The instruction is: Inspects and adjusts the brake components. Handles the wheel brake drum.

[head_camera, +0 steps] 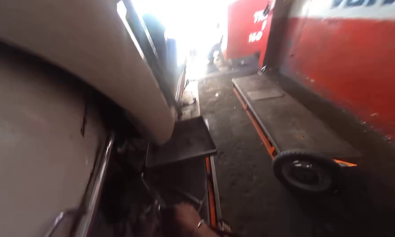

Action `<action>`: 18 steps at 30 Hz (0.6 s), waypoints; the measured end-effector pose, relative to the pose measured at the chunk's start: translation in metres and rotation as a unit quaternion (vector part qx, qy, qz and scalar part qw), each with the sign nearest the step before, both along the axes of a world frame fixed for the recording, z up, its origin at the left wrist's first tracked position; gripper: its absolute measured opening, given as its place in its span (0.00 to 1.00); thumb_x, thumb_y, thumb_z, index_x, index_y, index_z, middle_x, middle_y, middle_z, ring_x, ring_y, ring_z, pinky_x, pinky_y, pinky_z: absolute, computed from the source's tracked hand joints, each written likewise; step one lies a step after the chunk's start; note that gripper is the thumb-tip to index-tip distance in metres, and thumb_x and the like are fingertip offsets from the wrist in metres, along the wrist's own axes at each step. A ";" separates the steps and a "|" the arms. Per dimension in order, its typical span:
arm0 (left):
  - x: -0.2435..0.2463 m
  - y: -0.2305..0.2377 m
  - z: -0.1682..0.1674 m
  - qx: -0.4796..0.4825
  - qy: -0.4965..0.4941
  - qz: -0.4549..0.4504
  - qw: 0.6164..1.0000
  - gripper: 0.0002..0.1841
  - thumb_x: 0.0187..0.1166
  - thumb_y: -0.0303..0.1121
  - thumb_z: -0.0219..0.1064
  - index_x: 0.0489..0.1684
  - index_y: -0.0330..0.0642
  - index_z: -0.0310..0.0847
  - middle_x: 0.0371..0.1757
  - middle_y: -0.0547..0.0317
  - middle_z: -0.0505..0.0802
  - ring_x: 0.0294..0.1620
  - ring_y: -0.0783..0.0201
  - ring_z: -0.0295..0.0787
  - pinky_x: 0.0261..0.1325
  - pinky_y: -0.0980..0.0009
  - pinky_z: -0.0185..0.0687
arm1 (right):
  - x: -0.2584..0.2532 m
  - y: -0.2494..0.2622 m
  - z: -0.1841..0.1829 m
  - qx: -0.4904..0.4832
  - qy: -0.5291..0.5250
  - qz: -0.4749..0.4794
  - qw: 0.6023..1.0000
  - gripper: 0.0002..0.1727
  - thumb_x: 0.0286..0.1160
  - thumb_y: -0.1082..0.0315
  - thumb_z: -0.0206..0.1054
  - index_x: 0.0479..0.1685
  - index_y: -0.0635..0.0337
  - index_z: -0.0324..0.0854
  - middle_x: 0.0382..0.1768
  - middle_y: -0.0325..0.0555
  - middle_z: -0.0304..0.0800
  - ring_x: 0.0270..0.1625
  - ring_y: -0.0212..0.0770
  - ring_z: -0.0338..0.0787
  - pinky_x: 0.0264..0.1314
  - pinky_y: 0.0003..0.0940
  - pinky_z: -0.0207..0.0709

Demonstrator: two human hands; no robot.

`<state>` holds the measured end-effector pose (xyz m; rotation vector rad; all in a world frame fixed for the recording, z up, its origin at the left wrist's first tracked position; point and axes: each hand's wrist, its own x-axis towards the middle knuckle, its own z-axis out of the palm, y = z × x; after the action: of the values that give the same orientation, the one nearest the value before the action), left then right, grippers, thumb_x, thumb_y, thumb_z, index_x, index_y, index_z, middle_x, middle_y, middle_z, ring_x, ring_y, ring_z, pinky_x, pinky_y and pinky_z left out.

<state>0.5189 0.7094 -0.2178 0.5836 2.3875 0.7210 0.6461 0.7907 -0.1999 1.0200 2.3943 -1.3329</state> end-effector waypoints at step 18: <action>0.001 -0.003 0.004 -0.037 -0.062 0.080 0.994 0.42 0.85 0.64 0.55 0.79 0.29 0.64 0.60 0.25 0.84 0.57 0.33 0.83 0.57 0.37 0.78 | 0.007 -0.020 -0.026 0.036 0.049 -0.038 0.997 0.25 0.86 0.62 0.61 0.82 0.33 0.77 0.52 0.54 0.95 0.57 0.60 0.92 0.59 0.62 0.81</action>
<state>0.5203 0.7067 -0.2139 0.3107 2.3530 0.7117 0.6529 0.7710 -0.2256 1.0998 2.5149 -1.3616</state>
